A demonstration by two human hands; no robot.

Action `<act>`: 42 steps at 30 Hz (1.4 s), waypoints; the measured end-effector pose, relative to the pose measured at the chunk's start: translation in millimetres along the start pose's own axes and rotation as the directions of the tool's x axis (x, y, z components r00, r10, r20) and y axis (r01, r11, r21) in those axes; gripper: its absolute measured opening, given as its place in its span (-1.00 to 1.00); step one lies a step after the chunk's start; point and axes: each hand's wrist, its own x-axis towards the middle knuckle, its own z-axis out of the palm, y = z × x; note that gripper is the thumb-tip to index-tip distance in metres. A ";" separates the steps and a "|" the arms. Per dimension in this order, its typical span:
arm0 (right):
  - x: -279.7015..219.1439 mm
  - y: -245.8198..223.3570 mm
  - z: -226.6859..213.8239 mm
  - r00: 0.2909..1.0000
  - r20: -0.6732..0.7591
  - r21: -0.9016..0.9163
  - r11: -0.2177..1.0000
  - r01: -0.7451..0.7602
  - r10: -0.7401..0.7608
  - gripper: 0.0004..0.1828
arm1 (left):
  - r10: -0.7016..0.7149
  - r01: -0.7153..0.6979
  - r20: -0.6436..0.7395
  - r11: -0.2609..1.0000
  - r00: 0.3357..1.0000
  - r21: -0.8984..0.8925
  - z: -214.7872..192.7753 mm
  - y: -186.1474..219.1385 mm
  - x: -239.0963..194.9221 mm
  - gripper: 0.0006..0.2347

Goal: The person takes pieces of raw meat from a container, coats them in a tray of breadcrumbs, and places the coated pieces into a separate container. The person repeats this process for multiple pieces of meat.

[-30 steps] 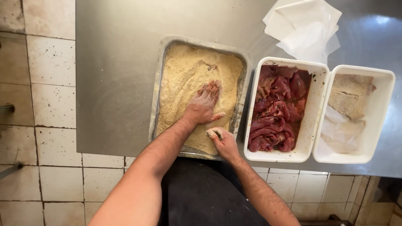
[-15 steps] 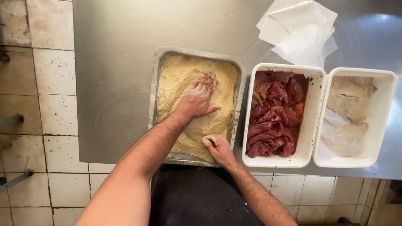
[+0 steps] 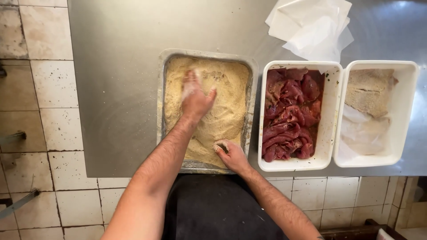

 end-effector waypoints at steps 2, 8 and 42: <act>1.1 1.4 -0.2 1.000 -0.005 -0.005 1.000 -0.002 0.002 -0.79 | 0.177 -0.179 0.030 0.979 0.984 0.100 -1.0 13.7 -3.7 -0.26; 1.1 2.2 0.7 0.999 -0.049 -0.005 1.000 0.004 -0.004 -0.79 | 0.473 -0.571 0.324 0.719 0.820 0.396 37.9 -8.5 2.0 -0.18; -21.2 -31.1 -11.5 0.925 0.368 -0.598 0.740 0.309 -0.089 -0.53 | 0.472 -0.478 -0.357 0.875 0.806 0.080 66.3 -104.1 -56.4 -0.46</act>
